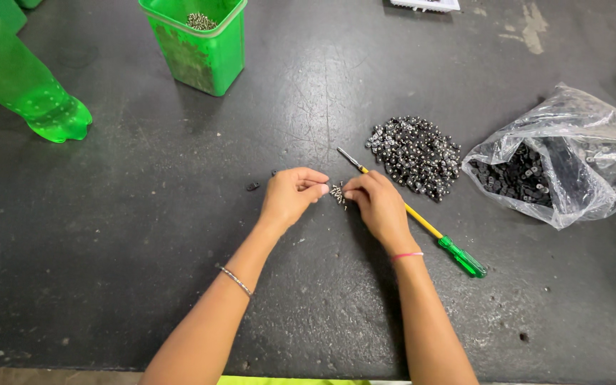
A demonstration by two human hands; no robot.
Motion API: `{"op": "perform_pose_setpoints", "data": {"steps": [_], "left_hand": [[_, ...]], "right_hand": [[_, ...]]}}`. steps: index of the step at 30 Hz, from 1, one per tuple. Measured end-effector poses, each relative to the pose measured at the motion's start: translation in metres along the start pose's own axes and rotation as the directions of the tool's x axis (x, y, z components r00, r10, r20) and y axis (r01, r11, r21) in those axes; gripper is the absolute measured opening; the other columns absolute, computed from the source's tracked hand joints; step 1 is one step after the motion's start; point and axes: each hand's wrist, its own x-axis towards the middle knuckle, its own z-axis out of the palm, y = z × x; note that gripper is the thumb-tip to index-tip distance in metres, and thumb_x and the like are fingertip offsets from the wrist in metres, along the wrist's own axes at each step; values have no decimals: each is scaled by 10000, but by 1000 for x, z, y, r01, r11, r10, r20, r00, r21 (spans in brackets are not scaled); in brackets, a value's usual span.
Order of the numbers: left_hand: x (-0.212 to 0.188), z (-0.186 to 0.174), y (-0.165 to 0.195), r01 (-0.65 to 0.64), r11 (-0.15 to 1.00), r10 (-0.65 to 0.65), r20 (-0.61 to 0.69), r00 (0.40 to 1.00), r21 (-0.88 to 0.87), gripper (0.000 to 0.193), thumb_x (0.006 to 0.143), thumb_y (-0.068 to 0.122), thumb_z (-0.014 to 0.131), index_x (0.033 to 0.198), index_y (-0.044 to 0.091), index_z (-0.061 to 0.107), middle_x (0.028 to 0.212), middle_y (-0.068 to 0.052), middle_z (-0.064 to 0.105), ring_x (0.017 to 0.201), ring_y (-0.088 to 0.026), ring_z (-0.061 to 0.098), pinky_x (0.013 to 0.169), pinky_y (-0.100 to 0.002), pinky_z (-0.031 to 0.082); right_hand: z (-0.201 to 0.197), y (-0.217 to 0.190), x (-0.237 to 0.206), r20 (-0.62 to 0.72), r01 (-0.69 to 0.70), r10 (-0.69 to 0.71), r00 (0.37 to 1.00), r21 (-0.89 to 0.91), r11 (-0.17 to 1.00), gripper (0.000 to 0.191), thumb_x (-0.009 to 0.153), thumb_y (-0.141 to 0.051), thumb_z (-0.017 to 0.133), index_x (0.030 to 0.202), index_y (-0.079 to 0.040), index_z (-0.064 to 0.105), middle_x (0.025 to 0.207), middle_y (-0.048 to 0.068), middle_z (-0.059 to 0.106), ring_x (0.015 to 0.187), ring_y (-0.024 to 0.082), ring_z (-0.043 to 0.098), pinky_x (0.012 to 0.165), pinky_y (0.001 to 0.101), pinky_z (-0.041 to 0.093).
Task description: The person sorts small metal screws on a workbench, picking them up one at a time and placing them into a green container. They occasionally use a yellow-handled pickup tool to gather screws from the table and from a pile next to a plastic bag of black parts.
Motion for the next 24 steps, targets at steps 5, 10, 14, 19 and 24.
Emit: {"op": "perform_pose_setpoints", "data": {"steps": [5,10,14,19,24], "left_hand": [[-4,2,9,33,996,-31,-26,999,88,197,824,108,802,994,12,779,837,-70,792,727,-98,723,664,-244,580],[-5,1,16,-39,995,41,-14,999,96,187,819,108,803,971,3,776,859,-72,802,763,-99,747,700,-244,592],[-6,1,18,-69,993,69,-2,998,94,170,822,99,796,957,-2,774,853,-71,801,763,-102,746,703,-249,595],[-9,2,22,-76,991,75,16,997,108,133,837,71,777,953,7,766,849,-58,797,765,-96,744,711,-253,594],[-12,3,28,-122,988,118,40,992,93,105,862,53,749,957,9,759,861,-50,798,783,-85,750,722,-242,599]], "right_hand": [[5,-7,1,-55,-66,78,995,194,979,86,904,-78,734,972,-46,691,898,77,672,740,195,643,698,316,523],[5,-19,2,-57,-35,47,997,195,980,108,898,-94,756,957,-34,689,882,75,669,739,182,644,689,315,520],[3,-24,3,-49,-30,39,998,171,985,122,891,-109,767,953,-33,694,876,75,667,733,186,642,681,316,518],[3,-24,2,-33,-63,71,997,181,981,128,896,-114,769,939,-28,685,856,74,659,712,187,631,673,319,514],[5,-20,2,-36,-88,102,994,271,958,154,879,-58,748,1011,-15,684,919,65,710,781,155,663,736,293,537]]}}
